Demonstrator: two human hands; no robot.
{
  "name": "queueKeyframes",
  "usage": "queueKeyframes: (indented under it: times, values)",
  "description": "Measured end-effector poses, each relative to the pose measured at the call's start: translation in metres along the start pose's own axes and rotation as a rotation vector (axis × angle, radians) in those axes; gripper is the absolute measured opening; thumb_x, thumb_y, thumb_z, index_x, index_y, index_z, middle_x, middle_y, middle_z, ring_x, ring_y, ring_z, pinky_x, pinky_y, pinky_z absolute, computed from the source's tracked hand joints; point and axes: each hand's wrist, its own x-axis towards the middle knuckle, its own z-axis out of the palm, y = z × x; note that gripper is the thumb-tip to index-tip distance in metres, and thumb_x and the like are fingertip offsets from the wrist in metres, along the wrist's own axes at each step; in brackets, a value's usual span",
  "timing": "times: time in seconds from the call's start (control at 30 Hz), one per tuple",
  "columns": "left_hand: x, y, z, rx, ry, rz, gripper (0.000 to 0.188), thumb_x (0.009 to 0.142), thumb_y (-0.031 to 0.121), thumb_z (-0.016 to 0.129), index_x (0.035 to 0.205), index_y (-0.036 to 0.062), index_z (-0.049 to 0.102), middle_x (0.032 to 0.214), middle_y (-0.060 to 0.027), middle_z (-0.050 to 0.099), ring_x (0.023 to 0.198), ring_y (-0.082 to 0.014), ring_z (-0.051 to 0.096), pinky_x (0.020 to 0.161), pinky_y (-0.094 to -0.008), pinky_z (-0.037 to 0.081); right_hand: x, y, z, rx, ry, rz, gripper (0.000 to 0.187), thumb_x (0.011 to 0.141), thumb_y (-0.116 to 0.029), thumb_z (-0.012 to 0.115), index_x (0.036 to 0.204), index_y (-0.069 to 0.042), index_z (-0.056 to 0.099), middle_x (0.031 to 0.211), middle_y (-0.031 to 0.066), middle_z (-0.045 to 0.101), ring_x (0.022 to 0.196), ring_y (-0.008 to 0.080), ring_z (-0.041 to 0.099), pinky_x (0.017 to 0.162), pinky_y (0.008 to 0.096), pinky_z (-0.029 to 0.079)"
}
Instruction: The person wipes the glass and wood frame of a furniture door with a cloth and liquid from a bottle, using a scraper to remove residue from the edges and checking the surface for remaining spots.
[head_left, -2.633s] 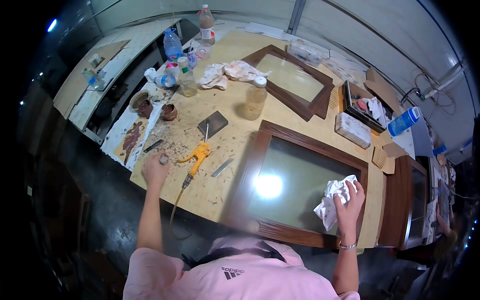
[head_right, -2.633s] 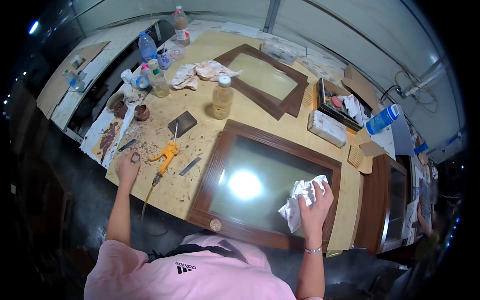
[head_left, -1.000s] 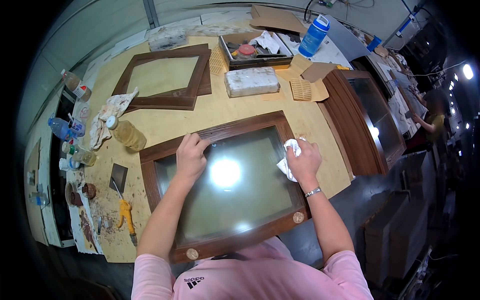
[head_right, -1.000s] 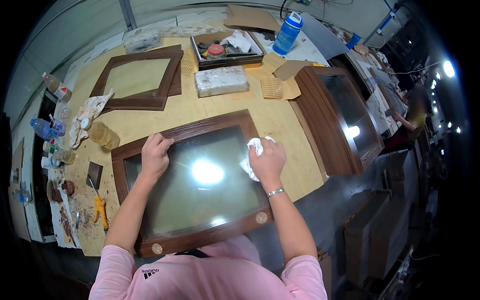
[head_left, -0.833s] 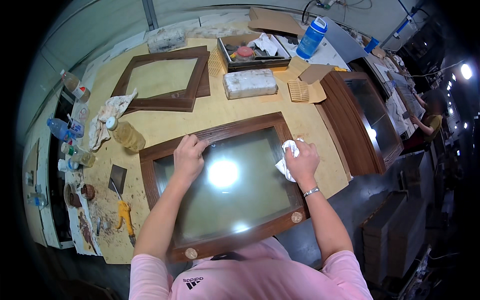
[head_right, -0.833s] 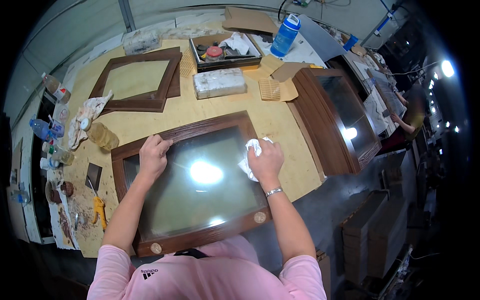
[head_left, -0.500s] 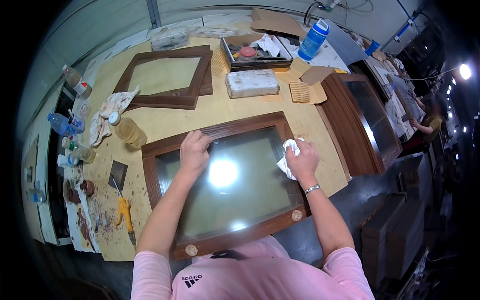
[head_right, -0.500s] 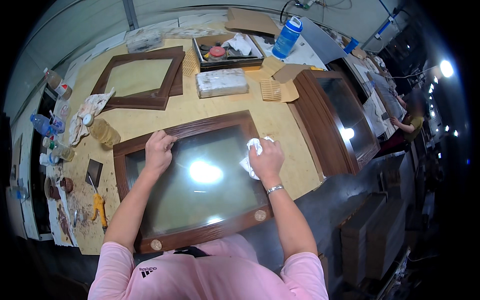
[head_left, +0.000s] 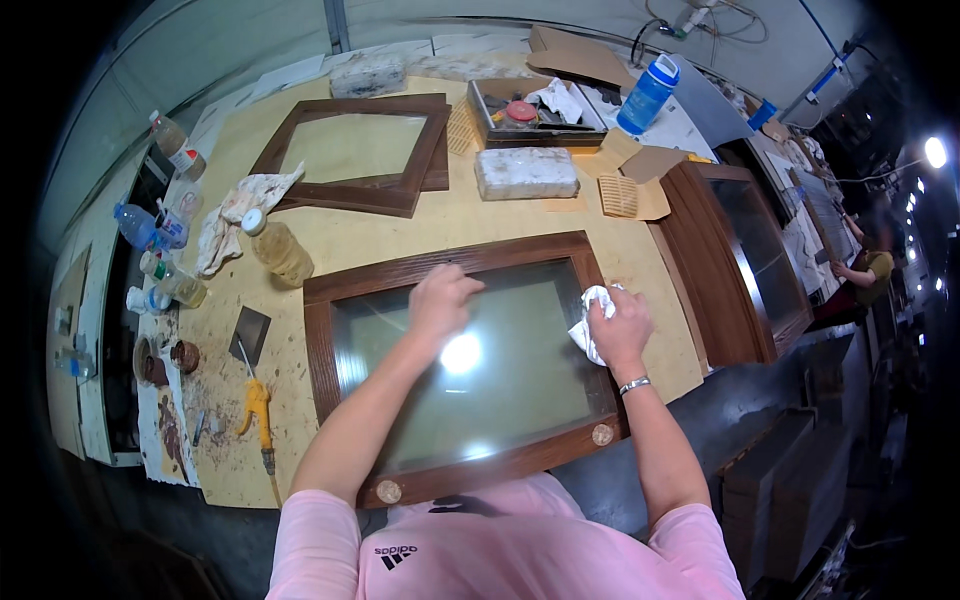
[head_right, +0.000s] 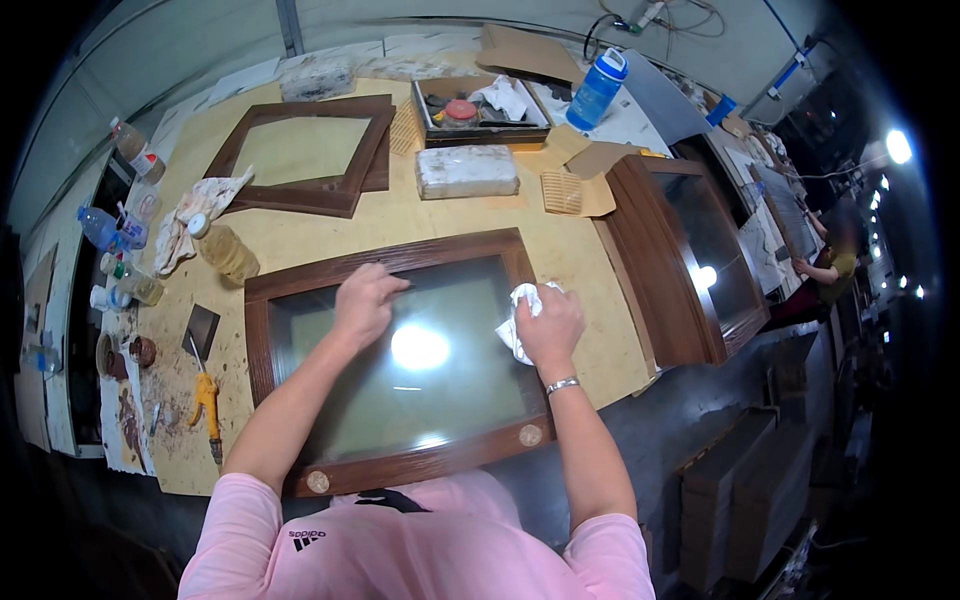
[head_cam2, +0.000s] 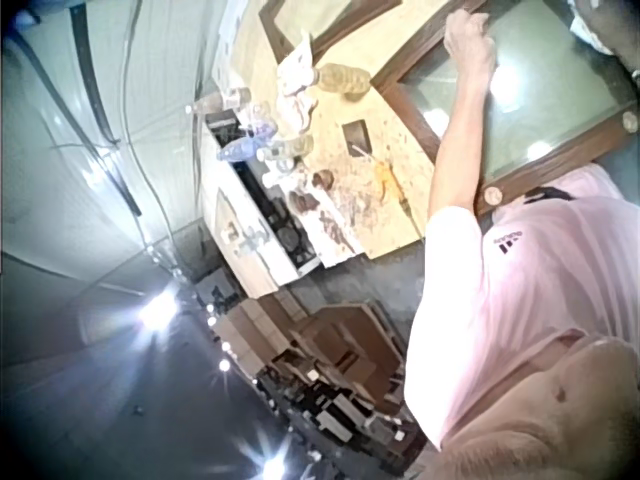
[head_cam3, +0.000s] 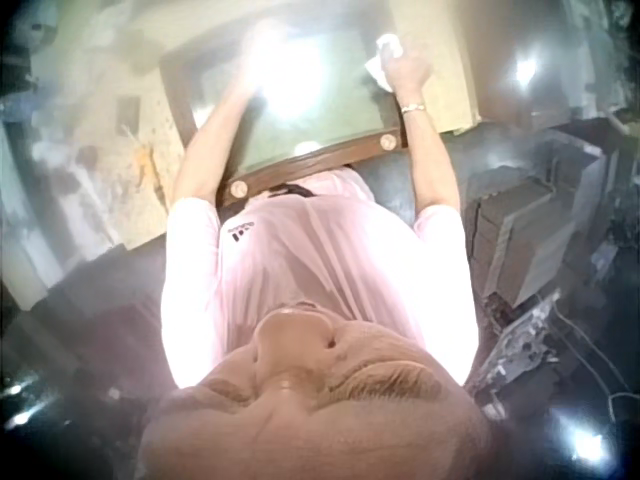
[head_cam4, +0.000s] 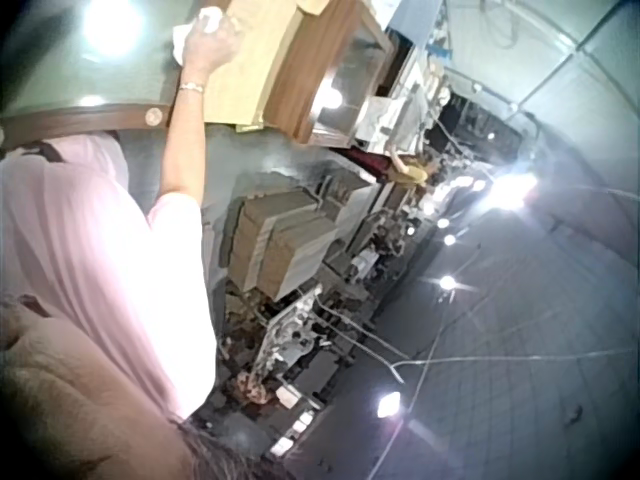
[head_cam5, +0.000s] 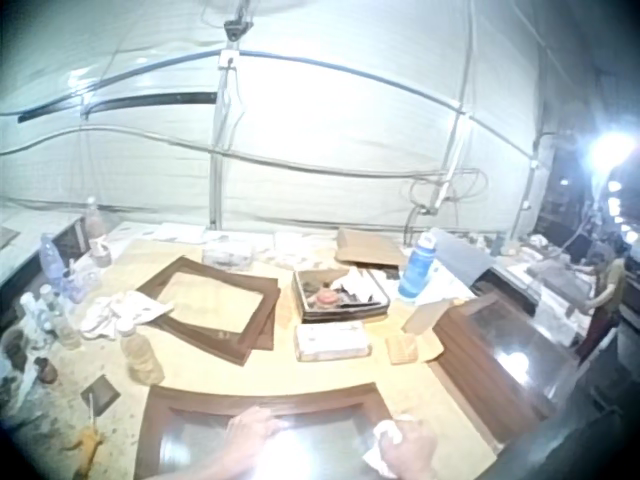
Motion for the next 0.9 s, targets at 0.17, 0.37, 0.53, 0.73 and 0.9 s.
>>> queueKeyframes:
  times: [0.17,0.37,0.53,0.73,0.9]
  values:
    - [-0.005,-0.025,-0.029,0.150,0.087,-0.003,0.028,0.067,-0.005,0.060,0.084,0.0100,0.075,0.076,-0.0065,0.058,0.080,-0.0255,0.060,0.066,-0.0396,0.051,0.000,0.001,-0.002,0.029,-0.018,-0.006,0.022,0.076,-0.024,0.071,0.089,-0.006,0.073,0.086,0.0106,0.070,0.082,0.0327,0.061,0.073,0.0451,0.051]
    - [-0.001,-0.025,-0.023,0.196,0.034,0.055,0.023,0.070,-0.003,0.063,0.086,0.0095,0.075,0.079,-0.0070,0.059,0.081,-0.0272,0.060,0.067,-0.0393,0.051,0.000,0.002,-0.002,0.035,-0.014,-0.009,0.022,0.075,-0.023,0.071,0.088,-0.005,0.072,0.085,0.0108,0.070,0.081,0.0331,0.061,0.072,0.0449,0.051]
    - [0.009,0.000,0.008,0.047,0.006,0.081,0.013,0.073,0.000,0.070,0.084,0.0068,0.073,0.076,-0.0083,0.059,0.078,-0.0283,0.060,0.067,-0.0406,0.050,0.000,0.005,-0.001,0.023,-0.022,-0.020,0.021,0.075,-0.023,0.071,0.088,-0.006,0.073,0.084,0.0115,0.069,0.081,0.0334,0.061,0.071,0.0452,0.051]
    - [0.000,-0.010,-0.009,0.123,0.073,0.077,0.015,0.073,0.000,0.069,0.085,0.0075,0.074,0.075,-0.0078,0.058,0.075,-0.0277,0.060,0.064,-0.0401,0.050,0.000,0.006,0.000,0.039,-0.001,-0.020,0.021,0.075,-0.022,0.070,0.088,-0.006,0.073,0.083,0.0119,0.069,0.078,0.0337,0.060,0.071,0.0452,0.051]
    - [0.002,-0.017,-0.023,0.251,0.060,0.134,0.026,0.067,-0.004,0.061,0.086,0.0088,0.072,0.076,-0.0065,0.053,0.078,-0.0264,0.058,0.061,-0.0396,0.050,0.000,0.001,-0.002,0.054,-0.022,-0.002,0.020,0.076,-0.022,0.070,0.085,-0.005,0.072,0.083,0.0119,0.069,0.079,0.0339,0.060,0.071,0.0455,0.051]
